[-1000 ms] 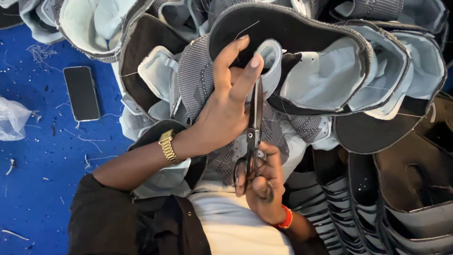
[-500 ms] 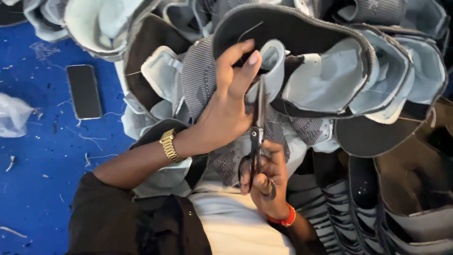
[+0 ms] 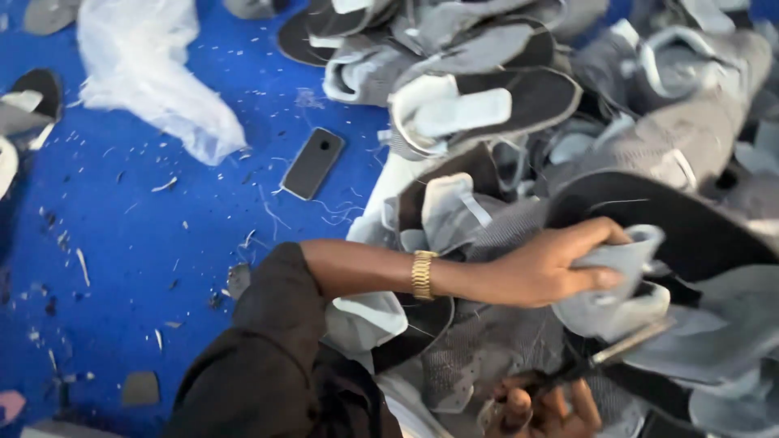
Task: The person trims excess fabric and threads from shoe upper components using scissors.
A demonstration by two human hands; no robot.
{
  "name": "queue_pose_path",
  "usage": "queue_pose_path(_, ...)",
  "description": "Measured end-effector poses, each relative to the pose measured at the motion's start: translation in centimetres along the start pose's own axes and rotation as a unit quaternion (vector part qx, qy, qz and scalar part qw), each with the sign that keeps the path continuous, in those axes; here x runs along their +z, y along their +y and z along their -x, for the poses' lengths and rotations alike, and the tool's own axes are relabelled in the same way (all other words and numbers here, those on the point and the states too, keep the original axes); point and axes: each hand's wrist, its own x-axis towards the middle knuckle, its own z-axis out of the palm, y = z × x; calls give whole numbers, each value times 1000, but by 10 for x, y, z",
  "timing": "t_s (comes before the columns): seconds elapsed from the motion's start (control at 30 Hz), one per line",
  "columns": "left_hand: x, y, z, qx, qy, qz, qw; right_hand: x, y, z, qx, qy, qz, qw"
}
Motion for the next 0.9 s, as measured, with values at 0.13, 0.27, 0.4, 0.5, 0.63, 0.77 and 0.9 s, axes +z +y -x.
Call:
queue_pose_path(0.13, 4, -13, -19, 55, -10, 190, 980, -3, 20, -22, -54, -20, 61, 996)
queue_pose_path(0.27, 13, -31, -35, -82, 33, 312, 946, -10, 31, -43, -19, 3, 103, 994)
queue_pose_path(0.4, 5, -46, -30, -20, 10, 265, 964, -25, 40, -52, 10, 29, 139, 990)
queue_pose_path(0.5, -5, -31, -29, -34, -6, 284, 958, -27, 41, -53, 42, 52, 129, 989)
queue_pose_path(0.63, -10, -17, -29, -71, -20, 218, 973, -12, 26, -45, -22, 116, 142, 983)
queue_pose_path(0.77, -19, -10, -48, -27, -51, 264, 963, -3, 38, -38, -79, 208, 216, 951)
queue_pose_path(0.9, -65, 31, -114, 7, 30, 258, 966, 15, 18, -34, -68, 251, 194, 946)
